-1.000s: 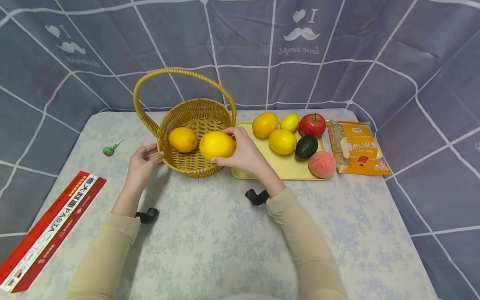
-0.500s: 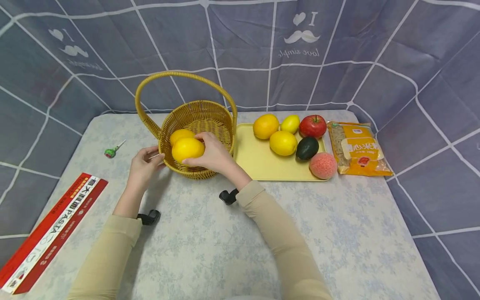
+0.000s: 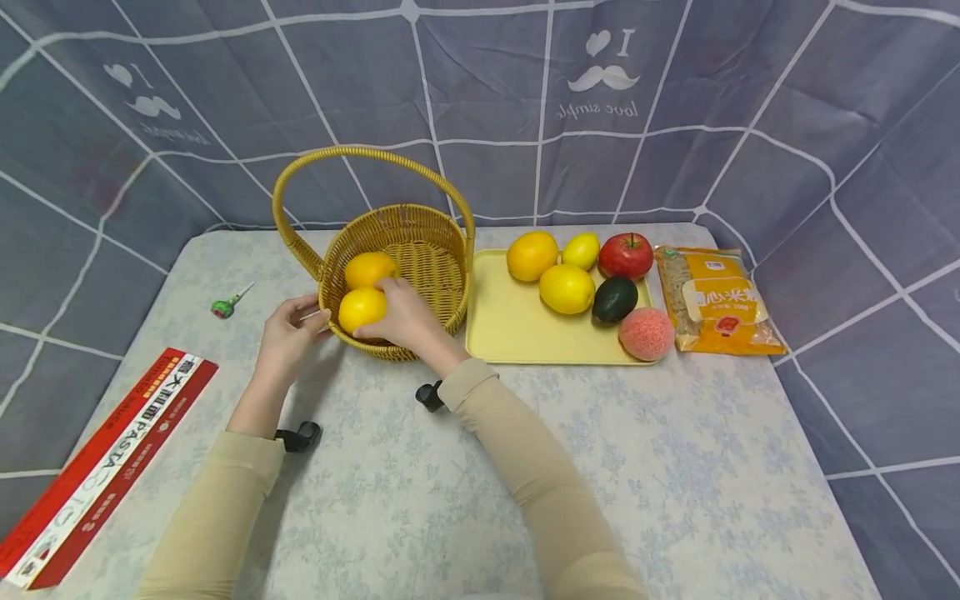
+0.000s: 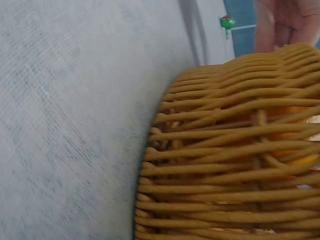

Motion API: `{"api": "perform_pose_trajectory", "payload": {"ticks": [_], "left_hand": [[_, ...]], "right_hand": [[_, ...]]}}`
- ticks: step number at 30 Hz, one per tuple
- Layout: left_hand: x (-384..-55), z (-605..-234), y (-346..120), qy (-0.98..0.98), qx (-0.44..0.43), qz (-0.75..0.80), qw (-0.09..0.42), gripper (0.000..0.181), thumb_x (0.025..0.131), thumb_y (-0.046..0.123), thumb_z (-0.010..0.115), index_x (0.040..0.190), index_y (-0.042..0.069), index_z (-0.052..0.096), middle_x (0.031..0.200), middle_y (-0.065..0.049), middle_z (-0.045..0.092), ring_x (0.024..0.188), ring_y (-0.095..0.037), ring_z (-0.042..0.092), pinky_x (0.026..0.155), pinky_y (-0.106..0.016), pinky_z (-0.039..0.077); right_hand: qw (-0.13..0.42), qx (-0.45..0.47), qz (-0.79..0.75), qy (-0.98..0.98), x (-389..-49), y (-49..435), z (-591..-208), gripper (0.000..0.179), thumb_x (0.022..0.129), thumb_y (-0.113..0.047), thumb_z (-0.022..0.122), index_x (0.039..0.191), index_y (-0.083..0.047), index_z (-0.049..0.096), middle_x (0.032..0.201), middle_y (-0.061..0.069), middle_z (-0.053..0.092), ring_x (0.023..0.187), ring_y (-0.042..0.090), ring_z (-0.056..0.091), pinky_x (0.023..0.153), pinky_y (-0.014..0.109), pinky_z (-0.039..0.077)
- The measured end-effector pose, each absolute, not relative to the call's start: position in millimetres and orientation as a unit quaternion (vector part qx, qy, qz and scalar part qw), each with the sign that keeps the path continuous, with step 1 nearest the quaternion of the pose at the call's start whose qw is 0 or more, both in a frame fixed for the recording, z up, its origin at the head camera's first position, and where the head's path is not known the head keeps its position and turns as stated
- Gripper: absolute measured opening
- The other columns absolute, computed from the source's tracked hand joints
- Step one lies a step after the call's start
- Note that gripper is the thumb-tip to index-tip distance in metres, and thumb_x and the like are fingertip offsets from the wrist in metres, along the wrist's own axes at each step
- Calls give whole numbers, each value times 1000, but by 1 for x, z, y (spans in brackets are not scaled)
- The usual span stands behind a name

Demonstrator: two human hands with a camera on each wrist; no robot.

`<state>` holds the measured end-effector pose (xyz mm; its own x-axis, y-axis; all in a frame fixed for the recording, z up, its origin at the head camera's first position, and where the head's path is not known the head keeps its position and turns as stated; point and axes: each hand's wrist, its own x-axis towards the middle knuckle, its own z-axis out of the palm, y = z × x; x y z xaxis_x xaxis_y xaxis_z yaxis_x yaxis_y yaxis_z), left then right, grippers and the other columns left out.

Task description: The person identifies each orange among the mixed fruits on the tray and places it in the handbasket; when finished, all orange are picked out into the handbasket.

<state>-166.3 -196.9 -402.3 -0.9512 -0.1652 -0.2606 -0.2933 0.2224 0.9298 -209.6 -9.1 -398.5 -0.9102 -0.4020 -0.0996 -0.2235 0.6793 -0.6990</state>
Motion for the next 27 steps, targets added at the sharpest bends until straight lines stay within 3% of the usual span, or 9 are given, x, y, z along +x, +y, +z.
{"api": "perform_pose_trajectory", "payload": {"ticks": [27], "left_hand": [[-167, -404, -194, 786, -157, 596, 46, 53, 102, 19, 55, 150, 6, 37, 149, -15, 46, 131, -27, 52, 97, -26, 56]], "right_hand": [[115, -177, -401, 891, -215, 3, -388, 71, 84, -38, 79, 142, -9, 51, 142, 7, 54, 131, 22, 51, 112, 33, 44]]}}
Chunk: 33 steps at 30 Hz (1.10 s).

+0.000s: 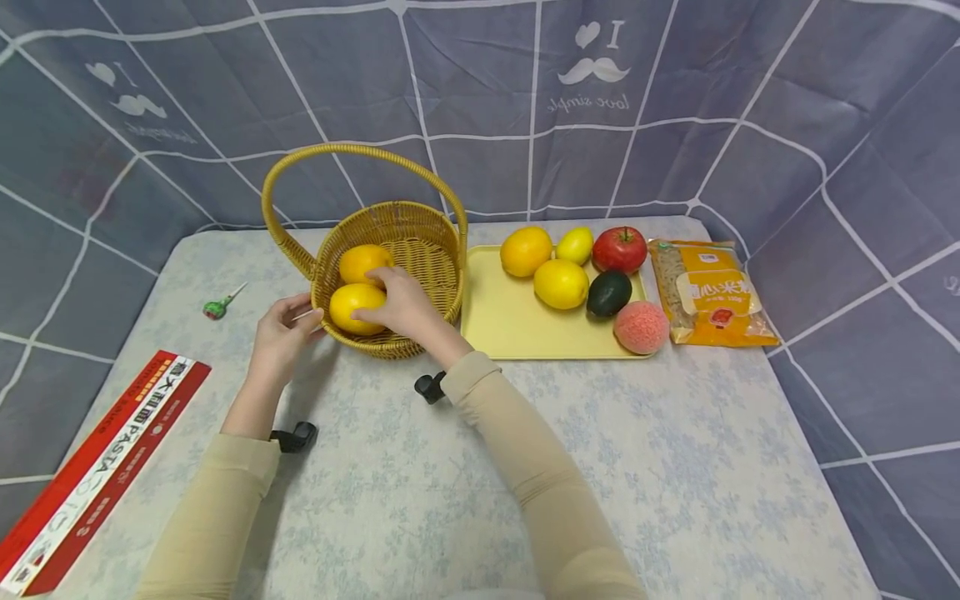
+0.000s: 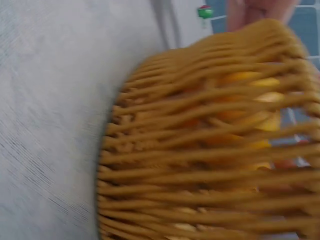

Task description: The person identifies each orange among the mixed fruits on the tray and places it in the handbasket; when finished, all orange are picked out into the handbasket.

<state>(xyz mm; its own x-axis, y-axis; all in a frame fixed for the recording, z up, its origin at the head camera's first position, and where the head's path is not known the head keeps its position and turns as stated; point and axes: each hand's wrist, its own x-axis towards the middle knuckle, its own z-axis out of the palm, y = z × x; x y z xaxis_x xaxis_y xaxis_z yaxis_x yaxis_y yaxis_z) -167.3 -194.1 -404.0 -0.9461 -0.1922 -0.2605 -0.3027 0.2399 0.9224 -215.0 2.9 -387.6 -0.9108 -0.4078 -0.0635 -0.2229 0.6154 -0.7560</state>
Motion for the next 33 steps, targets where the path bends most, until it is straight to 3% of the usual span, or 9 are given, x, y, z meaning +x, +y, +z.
{"api": "perform_pose_trajectory", "payload": {"ticks": [6, 11, 24, 33], "left_hand": [[-166, -404, -196, 784, -160, 598, 46, 53, 102, 19, 54, 150, 6, 37, 148, -15, 46, 131, -27, 53, 91, -18, 57], [-165, -404, -196, 786, -158, 596, 46, 52, 102, 18, 54, 150, 5, 37, 148, -15, 47, 130, -27, 53, 93, -21, 57], [-166, -403, -196, 785, -150, 600, 49, 53, 102, 19, 54, 150, 5, 37, 147, -16, 46, 130, -28, 53, 100, -32, 55], [-167, -402, -197, 783, -146, 603, 54, 54, 102, 20, 55, 150, 5, 36, 149, -16, 45, 131, -29, 52, 104, -36, 53]], "right_hand": [[93, -190, -502, 839, -208, 25, -374, 59, 86, -28, 78, 137, -8, 56, 136, 7, 58, 126, 20, 55, 106, 31, 51], [78, -189, -536, 819, -198, 57, -367, 52, 87, -25, 78, 132, -8, 60, 132, 6, 61, 123, 20, 58, 104, 28, 52], [44, -113, -532, 838, -182, 157, -367, 48, 87, -23, 77, 129, -5, 61, 132, 13, 62, 123, 34, 58, 109, 42, 50], [16, -70, -496, 865, -184, 203, -367, 49, 88, -26, 76, 129, -3, 61, 133, 15, 61, 123, 33, 57, 111, 47, 46]]}}
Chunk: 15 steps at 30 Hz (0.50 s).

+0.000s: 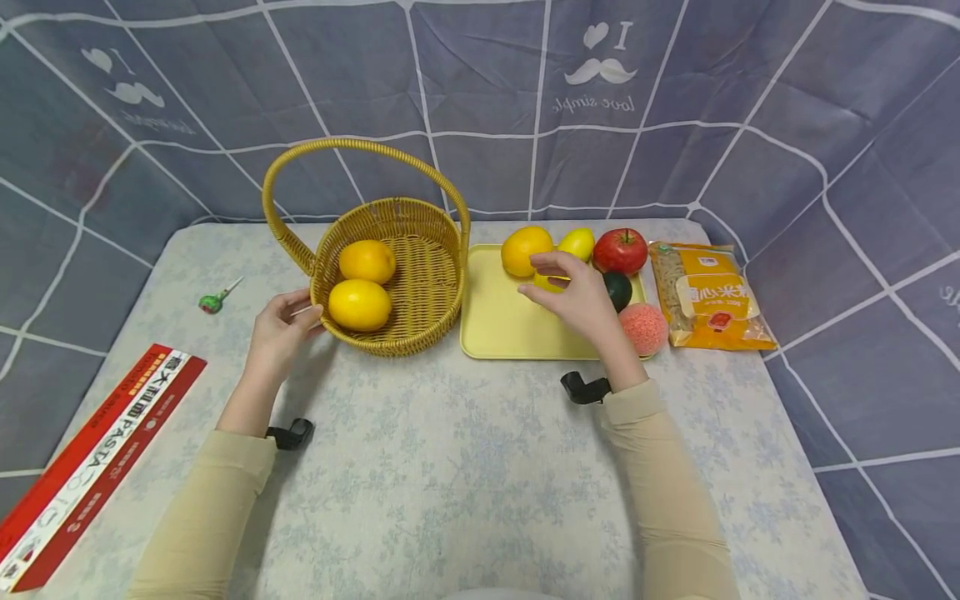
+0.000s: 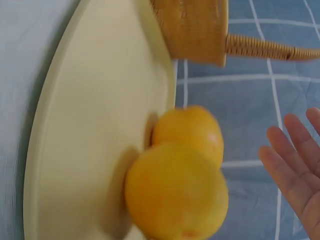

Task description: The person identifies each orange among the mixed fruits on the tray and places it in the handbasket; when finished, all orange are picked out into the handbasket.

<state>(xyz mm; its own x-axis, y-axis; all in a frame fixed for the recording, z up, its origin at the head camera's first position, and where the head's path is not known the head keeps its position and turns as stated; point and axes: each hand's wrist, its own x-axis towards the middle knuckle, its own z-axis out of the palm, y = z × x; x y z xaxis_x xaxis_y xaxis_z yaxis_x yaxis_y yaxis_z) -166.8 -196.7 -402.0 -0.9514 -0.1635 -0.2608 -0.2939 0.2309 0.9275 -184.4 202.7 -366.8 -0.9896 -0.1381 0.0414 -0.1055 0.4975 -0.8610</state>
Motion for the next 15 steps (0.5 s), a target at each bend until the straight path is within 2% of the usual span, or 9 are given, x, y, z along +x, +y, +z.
{"api": "perform_pose_trajectory", "payload": {"ticks": [8, 15], "left_hand": [[-169, -403, -198, 785, -147, 599, 55, 53, 102, 19, 55, 149, 5, 37, 147, -15, 47, 129, -27, 54, 100, -32, 55], [-169, -403, -198, 782, -144, 604, 54, 53, 102, 18, 55, 149, 3, 36, 147, -17, 46, 130, -29, 53, 101, -33, 55]], "right_hand": [[-2, -35, -460, 887, -189, 224, -370, 51, 88, -26, 76, 131, -3, 59, 132, 17, 60, 124, 32, 56, 111, 46, 46], [21, -11, -430, 902, -197, 235, -370, 60, 89, -34, 74, 137, -4, 55, 140, 18, 55, 131, 35, 49, 116, 49, 39]]}}
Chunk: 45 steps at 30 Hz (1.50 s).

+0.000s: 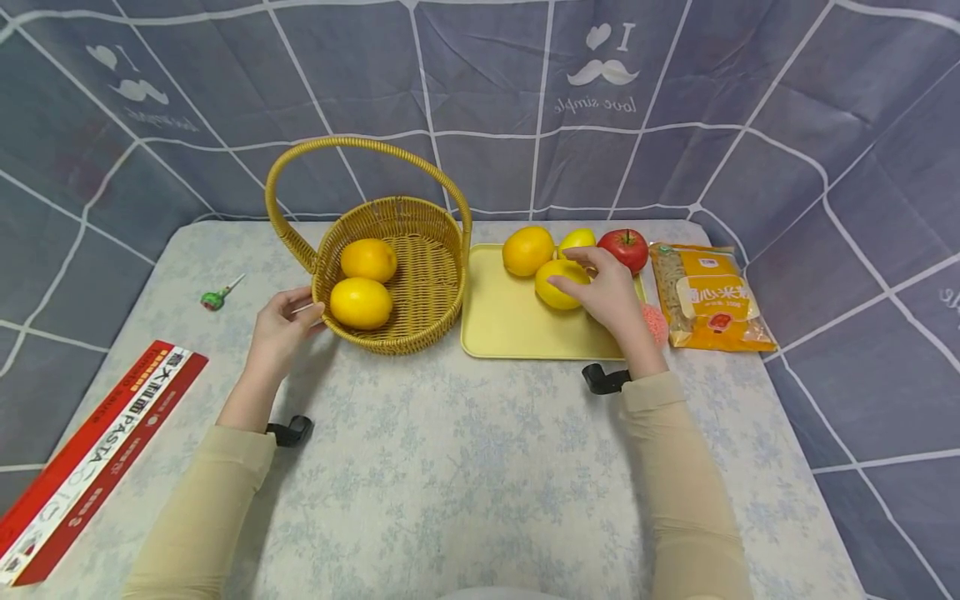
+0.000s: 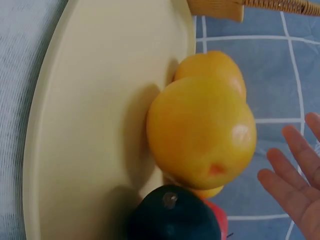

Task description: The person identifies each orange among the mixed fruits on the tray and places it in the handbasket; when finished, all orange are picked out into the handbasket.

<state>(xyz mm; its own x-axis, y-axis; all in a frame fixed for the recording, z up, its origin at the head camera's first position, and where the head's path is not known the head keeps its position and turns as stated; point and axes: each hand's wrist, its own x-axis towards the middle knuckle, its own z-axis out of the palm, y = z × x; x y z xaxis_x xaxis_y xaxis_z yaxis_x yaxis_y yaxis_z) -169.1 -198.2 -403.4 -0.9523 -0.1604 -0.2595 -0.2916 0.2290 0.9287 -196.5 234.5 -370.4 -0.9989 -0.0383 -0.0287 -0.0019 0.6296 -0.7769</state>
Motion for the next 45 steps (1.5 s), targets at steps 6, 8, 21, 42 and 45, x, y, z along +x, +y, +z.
{"api": "perform_pose_trajectory", "payload": {"ticks": [6, 8, 21, 42, 45], "left_hand": [[-169, -402, -198, 784, -140, 602, 59, 54, 102, 18, 54, 150, 3, 35, 148, -17, 45, 129, -30, 53, 100, -33, 55], [-170, -402, -198, 785, -138, 601, 61, 53, 102, 18, 54, 150, 4, 35, 148, -17, 44, 129, -29, 53, 101, -34, 55], [-170, -400, -200, 789, -128, 597, 68, 54, 102, 19, 53, 150, 2, 34, 149, -18, 44, 129, -30, 53, 100, -33, 55], [-168, -401, -201, 794, -126, 590, 72, 54, 102, 20, 54, 150, 4, 34, 148, -17, 44, 128, -30, 55, 101, -37, 55], [-168, -401, -201, 794, -126, 591, 71, 54, 102, 20, 55, 150, 5, 34, 148, -17, 44, 128, -30, 55, 101, -37, 55]], "right_hand": [[44, -1, -391, 919, -202, 241, -371, 66, 89, -43, 72, 140, -5, 52, 142, 18, 52, 134, 38, 46, 116, 52, 37], [51, -1, -383, 922, -204, 243, -372, 67, 89, -42, 72, 140, -4, 52, 143, 18, 52, 134, 38, 45, 116, 53, 37], [95, -2, -345, 934, -215, 247, -381, 72, 91, -39, 71, 145, 0, 44, 145, 23, 46, 126, 40, 45, 110, 55, 41], [104, -13, -272, 957, -219, 234, -394, 80, 85, -34, 76, 145, 1, 37, 143, 30, 38, 125, 42, 42, 113, 59, 35], [90, -18, -271, 958, -218, 233, -395, 79, 84, -33, 77, 143, 3, 39, 140, 30, 41, 123, 42, 43, 111, 59, 37]]}}
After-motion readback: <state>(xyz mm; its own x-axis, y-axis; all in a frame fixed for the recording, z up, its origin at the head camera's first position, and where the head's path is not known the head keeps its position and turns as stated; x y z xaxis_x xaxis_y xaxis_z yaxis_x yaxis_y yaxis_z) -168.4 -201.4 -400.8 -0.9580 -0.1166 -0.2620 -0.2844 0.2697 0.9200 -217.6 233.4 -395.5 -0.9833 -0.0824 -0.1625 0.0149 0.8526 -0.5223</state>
